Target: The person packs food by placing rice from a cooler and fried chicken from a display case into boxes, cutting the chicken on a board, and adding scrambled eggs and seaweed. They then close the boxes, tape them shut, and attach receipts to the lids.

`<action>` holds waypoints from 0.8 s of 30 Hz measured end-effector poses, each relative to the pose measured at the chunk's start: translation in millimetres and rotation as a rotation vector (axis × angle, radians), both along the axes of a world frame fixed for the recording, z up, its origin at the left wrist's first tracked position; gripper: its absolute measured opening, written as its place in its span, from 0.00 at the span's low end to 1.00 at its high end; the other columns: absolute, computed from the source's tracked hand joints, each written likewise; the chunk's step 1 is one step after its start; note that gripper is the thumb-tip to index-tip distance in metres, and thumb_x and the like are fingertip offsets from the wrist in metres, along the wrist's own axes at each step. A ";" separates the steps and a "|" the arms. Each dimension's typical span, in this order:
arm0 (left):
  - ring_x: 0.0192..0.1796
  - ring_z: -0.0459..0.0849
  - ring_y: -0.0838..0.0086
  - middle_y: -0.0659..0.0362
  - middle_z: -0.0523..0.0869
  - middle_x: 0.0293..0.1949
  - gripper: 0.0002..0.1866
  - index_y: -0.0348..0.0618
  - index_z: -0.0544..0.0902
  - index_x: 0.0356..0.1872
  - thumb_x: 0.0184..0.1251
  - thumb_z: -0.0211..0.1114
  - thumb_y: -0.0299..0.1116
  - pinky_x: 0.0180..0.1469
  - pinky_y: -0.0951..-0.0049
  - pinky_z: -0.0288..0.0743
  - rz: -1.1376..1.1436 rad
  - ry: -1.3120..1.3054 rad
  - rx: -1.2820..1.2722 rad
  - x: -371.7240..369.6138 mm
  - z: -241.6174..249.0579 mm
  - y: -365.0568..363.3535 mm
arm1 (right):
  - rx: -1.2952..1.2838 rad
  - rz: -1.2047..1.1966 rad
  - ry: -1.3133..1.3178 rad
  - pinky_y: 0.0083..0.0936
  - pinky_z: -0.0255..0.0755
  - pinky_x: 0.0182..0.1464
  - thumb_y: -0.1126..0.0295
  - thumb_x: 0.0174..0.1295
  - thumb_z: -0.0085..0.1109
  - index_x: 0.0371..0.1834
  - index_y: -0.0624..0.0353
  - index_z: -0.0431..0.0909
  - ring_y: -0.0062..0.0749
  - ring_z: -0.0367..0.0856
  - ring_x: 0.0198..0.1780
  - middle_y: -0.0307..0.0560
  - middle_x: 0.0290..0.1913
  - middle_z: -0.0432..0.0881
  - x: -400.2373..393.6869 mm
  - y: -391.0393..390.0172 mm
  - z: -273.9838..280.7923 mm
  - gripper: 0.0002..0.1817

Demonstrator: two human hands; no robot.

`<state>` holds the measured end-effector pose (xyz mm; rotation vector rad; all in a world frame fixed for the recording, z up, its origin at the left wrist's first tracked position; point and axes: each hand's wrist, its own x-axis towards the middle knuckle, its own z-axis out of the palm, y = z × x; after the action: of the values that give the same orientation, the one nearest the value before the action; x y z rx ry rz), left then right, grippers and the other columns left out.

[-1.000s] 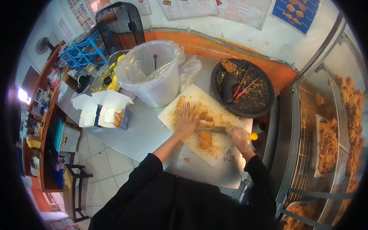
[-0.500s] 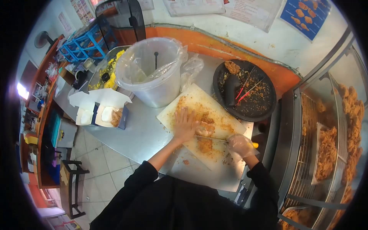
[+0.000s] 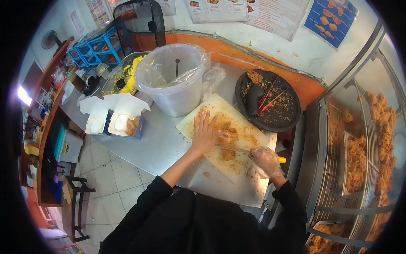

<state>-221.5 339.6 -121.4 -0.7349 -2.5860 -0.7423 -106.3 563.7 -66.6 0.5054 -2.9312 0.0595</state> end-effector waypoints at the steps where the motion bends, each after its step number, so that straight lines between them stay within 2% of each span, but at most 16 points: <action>1: 0.68 0.43 0.54 0.44 0.50 0.64 0.30 0.39 0.58 0.61 0.64 0.43 0.48 0.65 0.50 0.32 -0.023 -0.013 -0.025 3.3 -0.8 -1.3 | -0.001 0.002 -0.006 0.32 0.70 0.36 0.65 0.45 0.52 0.24 0.56 0.73 0.37 0.75 0.30 0.44 0.23 0.75 0.0 0.9 -2.5 0.07; 4: 0.68 0.43 0.54 0.44 0.51 0.64 0.29 0.39 0.58 0.61 0.64 0.43 0.47 0.65 0.50 0.32 0.043 -0.111 -0.089 7.0 -22.2 4.5 | 0.049 0.016 -0.090 0.32 0.71 0.36 0.65 0.44 0.52 0.23 0.56 0.72 0.37 0.76 0.29 0.45 0.22 0.74 -4.9 13.8 -30.2 0.07; 6: 0.68 0.43 0.54 0.44 0.52 0.64 0.29 0.40 0.58 0.61 0.64 0.43 0.47 0.65 0.50 0.32 0.051 -0.114 -0.086 -1.2 -29.8 6.6 | 0.028 0.049 -0.022 0.32 0.71 0.36 0.66 0.44 0.51 0.22 0.55 0.72 0.37 0.76 0.29 0.46 0.22 0.74 -10.0 29.5 -63.7 0.06; 10: 0.68 0.43 0.54 0.44 0.51 0.64 0.28 0.40 0.58 0.62 0.64 0.42 0.46 0.65 0.51 0.33 0.043 -0.083 -0.051 2.9 -41.8 6.2 | 0.088 -0.079 -0.227 0.33 0.70 0.36 0.67 0.44 0.50 0.21 0.54 0.71 0.38 0.76 0.29 0.46 0.22 0.74 -5.8 19.1 -56.1 0.04; 12: 0.68 0.43 0.54 0.44 0.50 0.64 0.28 0.40 0.57 0.62 0.64 0.42 0.46 0.65 0.51 0.33 0.033 -0.073 -0.061 6.9 -54.8 4.4 | -0.013 0.043 0.041 0.32 0.70 0.35 0.65 0.45 0.51 0.21 0.54 0.71 0.37 0.75 0.30 0.45 0.22 0.74 -0.2 22.7 -69.9 0.05; 13: 0.68 0.43 0.53 0.44 0.50 0.65 0.28 0.41 0.57 0.62 0.65 0.42 0.46 0.65 0.51 0.33 0.027 -0.058 -0.063 6.4 -50.4 5.4 | -0.008 0.043 0.058 0.32 0.70 0.35 0.65 0.45 0.51 0.21 0.54 0.71 0.37 0.75 0.30 0.45 0.22 0.74 0.8 22.3 -65.8 0.05; 15: 0.68 0.43 0.53 0.44 0.49 0.65 0.29 0.41 0.57 0.62 0.65 0.42 0.47 0.65 0.51 0.33 0.036 -0.020 -0.016 -2.2 -40.2 9.4 | -0.452 0.098 0.187 0.31 0.69 0.36 0.62 0.46 0.51 0.22 0.55 0.72 0.37 0.75 0.31 0.45 0.23 0.74 1.0 22.4 -57.9 0.08; 16: 0.68 0.42 0.53 0.44 0.49 0.65 0.29 0.41 0.56 0.63 0.65 0.41 0.47 0.65 0.51 0.33 0.045 -0.006 0.024 -4.5 -32.5 10.4 | -0.448 0.101 0.197 0.31 0.69 0.36 0.62 0.46 0.51 0.22 0.55 0.72 0.37 0.75 0.31 0.45 0.23 0.74 2.1 20.3 -49.4 0.08; 18: 0.68 0.42 0.53 0.44 0.49 0.65 0.29 0.41 0.56 0.62 0.65 0.41 0.47 0.65 0.51 0.34 0.008 0.012 -0.010 7.0 1.3 5.9 | 0.024 -0.089 -0.077 0.32 0.69 0.37 0.60 0.46 0.53 0.23 0.55 0.72 0.37 0.75 0.32 0.45 0.24 0.74 8.0 13.7 -28.9 0.10; 19: 0.68 0.42 0.53 0.43 0.49 0.65 0.29 0.40 0.56 0.62 0.65 0.41 0.47 0.65 0.51 0.34 -0.032 0.019 -0.050 12.7 9.4 3.9 | 0.023 -0.090 -0.083 0.32 0.69 0.37 0.60 0.46 0.53 0.23 0.55 0.72 0.37 0.75 0.32 0.45 0.24 0.74 10.6 13.9 -27.6 0.10; 21: 0.68 0.43 0.53 0.43 0.49 0.65 0.29 0.40 0.56 0.62 0.65 0.41 0.46 0.65 0.50 0.34 -0.005 -0.044 -0.068 26.2 -12.9 2.3 | 0.076 -0.056 -0.180 0.32 0.69 0.37 0.61 0.46 0.52 0.23 0.54 0.73 0.37 0.75 0.31 0.45 0.24 0.74 16.2 15.8 -29.8 0.09; 24: 0.68 0.43 0.53 0.43 0.49 0.65 0.28 0.39 0.56 0.62 0.65 0.41 0.45 0.65 0.49 0.35 0.041 -0.092 -0.066 29.2 -18.1 3.8 | 0.011 -0.011 -0.182 0.32 0.68 0.37 0.63 0.46 0.51 0.24 0.55 0.73 0.38 0.74 0.31 0.46 0.24 0.74 15.1 29.2 -61.7 0.08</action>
<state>-192.3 343.4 -139.4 -0.6804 -2.7119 -0.6965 -91.1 592.9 -128.3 0.5105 -3.1134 0.0933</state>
